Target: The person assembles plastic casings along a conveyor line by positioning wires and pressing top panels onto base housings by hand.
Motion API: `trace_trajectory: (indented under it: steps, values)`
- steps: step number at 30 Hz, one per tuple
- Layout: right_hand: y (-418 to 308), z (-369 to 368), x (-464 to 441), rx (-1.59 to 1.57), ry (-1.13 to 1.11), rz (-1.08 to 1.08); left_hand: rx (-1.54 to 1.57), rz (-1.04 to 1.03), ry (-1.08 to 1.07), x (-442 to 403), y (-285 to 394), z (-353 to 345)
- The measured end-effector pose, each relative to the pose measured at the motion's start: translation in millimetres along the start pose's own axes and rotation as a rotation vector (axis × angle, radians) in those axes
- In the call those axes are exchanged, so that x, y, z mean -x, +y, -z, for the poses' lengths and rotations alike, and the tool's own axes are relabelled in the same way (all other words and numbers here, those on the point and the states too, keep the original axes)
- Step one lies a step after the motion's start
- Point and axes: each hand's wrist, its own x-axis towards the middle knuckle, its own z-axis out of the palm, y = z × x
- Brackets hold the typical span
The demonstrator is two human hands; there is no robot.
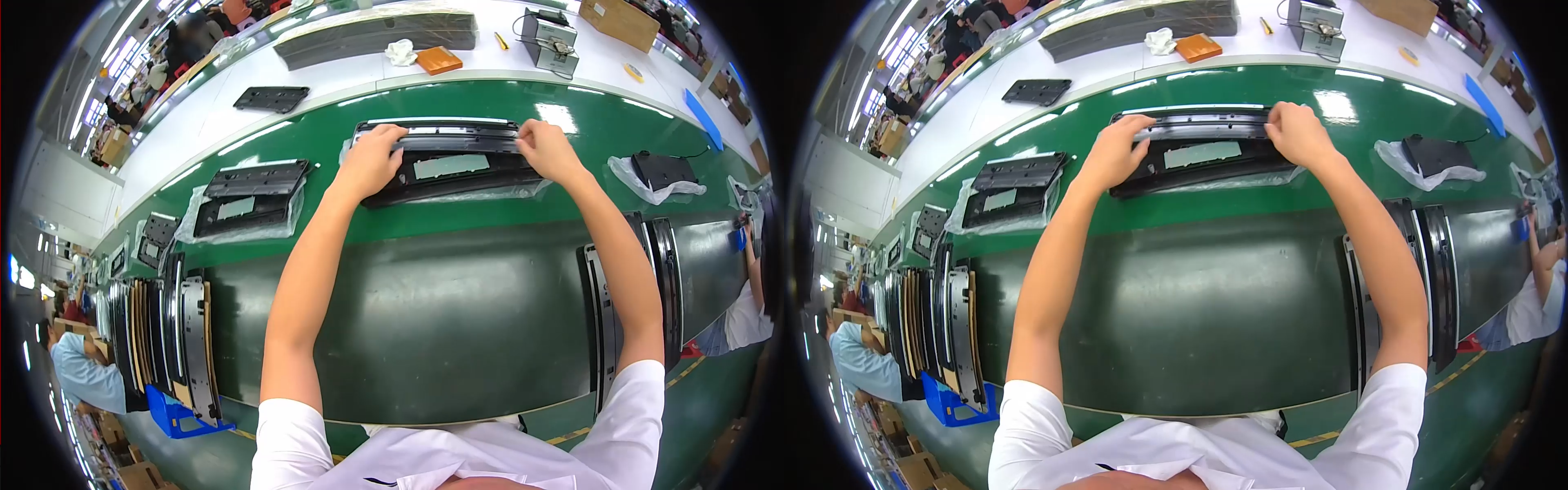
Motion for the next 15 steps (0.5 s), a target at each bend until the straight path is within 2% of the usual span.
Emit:
trace_trajectory:
  steps: [1, 3, 4, 6, 8, 10, 11, 13, 15]
  values:
    - [17, -3, 2, 0.001, 0.008, -0.006, -0.188, -0.023, -0.116, -9, -1, -6]
    - [37, -15, 11, 0.377, 0.202, -0.117, -0.484, 0.009, -0.428, -24, -6, -11]
    - [47, -14, 11, 0.379, 0.204, -0.130, -0.576, -0.071, -0.416, -29, -16, -18]
    - [66, -13, 8, 0.288, -0.071, -0.289, -0.616, 0.064, -0.509, -35, -6, -20]
    - [85, -12, 0, 0.203, -0.136, -0.314, -0.640, 0.064, -0.551, -42, 1, -17]
    - [83, -9, -3, -0.232, -0.343, -0.445, -0.667, 0.071, -0.584, -44, -9, -23]
    - [87, -13, -3, -0.235, -0.345, -0.447, -0.678, 0.045, -0.604, -47, -14, -22]
    - [94, -22, -3, -0.282, -0.245, -0.305, -0.717, -0.013, -0.619, -48, -15, -19]
    - [95, -20, 2, -0.379, -0.247, -0.329, -0.734, 0.000, -0.652, -53, -12, -22]
